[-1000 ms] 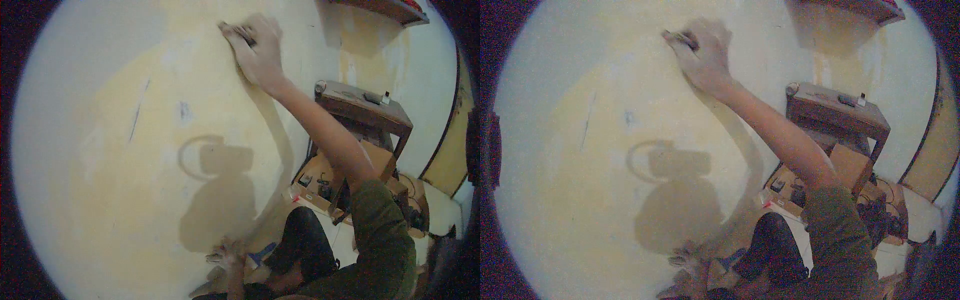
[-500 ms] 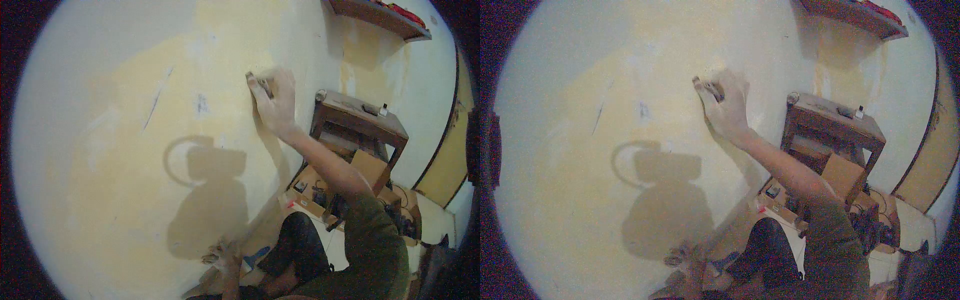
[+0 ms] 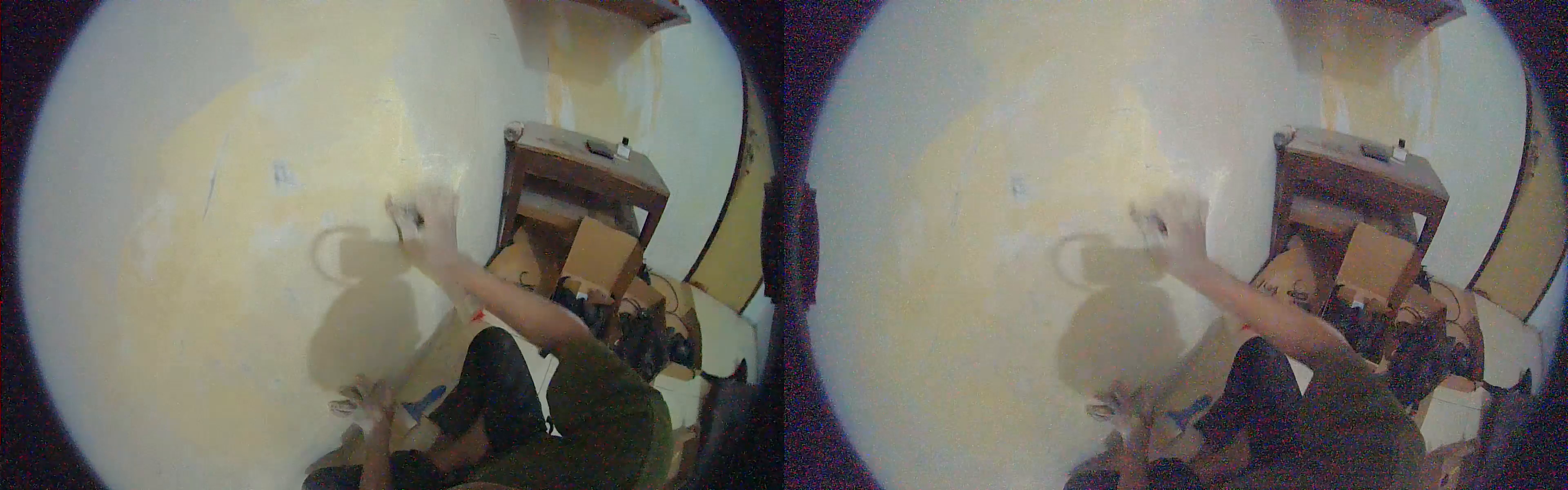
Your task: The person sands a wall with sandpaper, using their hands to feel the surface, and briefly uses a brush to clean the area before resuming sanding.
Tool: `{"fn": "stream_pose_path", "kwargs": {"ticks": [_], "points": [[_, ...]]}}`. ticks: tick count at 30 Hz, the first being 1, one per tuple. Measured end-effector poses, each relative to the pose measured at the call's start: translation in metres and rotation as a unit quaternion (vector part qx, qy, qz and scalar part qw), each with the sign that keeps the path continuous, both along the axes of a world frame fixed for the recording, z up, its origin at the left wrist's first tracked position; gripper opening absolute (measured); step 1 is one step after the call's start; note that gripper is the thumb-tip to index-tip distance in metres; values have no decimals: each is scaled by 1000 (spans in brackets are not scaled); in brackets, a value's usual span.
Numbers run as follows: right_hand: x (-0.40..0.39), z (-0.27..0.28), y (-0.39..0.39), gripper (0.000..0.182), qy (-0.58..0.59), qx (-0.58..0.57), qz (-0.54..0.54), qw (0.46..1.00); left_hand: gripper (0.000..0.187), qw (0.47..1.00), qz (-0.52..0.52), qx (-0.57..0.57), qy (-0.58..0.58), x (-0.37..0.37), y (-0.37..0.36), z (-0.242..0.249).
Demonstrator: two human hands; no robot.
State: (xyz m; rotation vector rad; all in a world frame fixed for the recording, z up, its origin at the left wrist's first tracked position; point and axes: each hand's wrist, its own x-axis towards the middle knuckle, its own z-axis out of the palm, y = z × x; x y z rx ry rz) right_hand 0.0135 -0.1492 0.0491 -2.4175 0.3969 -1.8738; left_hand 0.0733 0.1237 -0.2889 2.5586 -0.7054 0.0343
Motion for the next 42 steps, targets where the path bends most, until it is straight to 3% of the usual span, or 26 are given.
{"fn": "stream_pose_path", "kwargs": {"ticks": [2,3,6,7,9,10,14,16,20,22,25,26,28,30,33,39,41,42], "points": [[-23,-81,3,33,165,305,100,933,91,991,-6,-36,-130,-7,10,-10],[-36,-129,12,32,190,373,117,901,96,971,-2,-61,-230,-5,13,-18],[-73,-276,78,37,94,456,142,874,108,924,-120,-155,-328,4,25,2],[-72,-333,103,17,101,481,58,869,112,909,-137,-172,-355,6,29,18],[-93,-360,154,21,39,468,222,854,118,891,-94,-166,-412,13,29,97],[-106,-344,174,22,57,443,251,859,120,880,-66,-156,-443,17,31,140],[-85,-375,178,23,73,511,263,815,106,795,-1,-75,-602,44,63,343],[-66,-413,178,24,64,546,272,790,106,780,43,-43,-623,42,71,421],[-47,-482,184,26,46,579,305,755,98,736,150,18,-660,53,63,524],[-55,-463,172,25,100,595,281,746,95,715,153,-8,-683,56,35,565],[-56,-446,170,26,149,639,228,719,92,710,190,-31,-677,58,-18,590],[-29,-484,194,27,101,672,221,699,92,700,193,-32,-687,62,-38,597],[8,-502,197,28,68,760,267,589,93,681,202,-44,-703,94,-77,592],[10,-505,181,29,92,844,366,380,93,684,186,-30,-705,102,-133,586],[43,-524,187,29,-40,806,355,471,96,694,122,-7,-710,99,-211,573],[66,-519,160,27,-49,823,384,415,99,745,-103,73,-655,88,-316,499],[71,-517,149,27,-53,830,389,397,89,750,-330,159,-550,85,-347,462],[72,-516,148,27,-54,830,396,389,84,714,-465,219,-476,98,-353,418]]}}
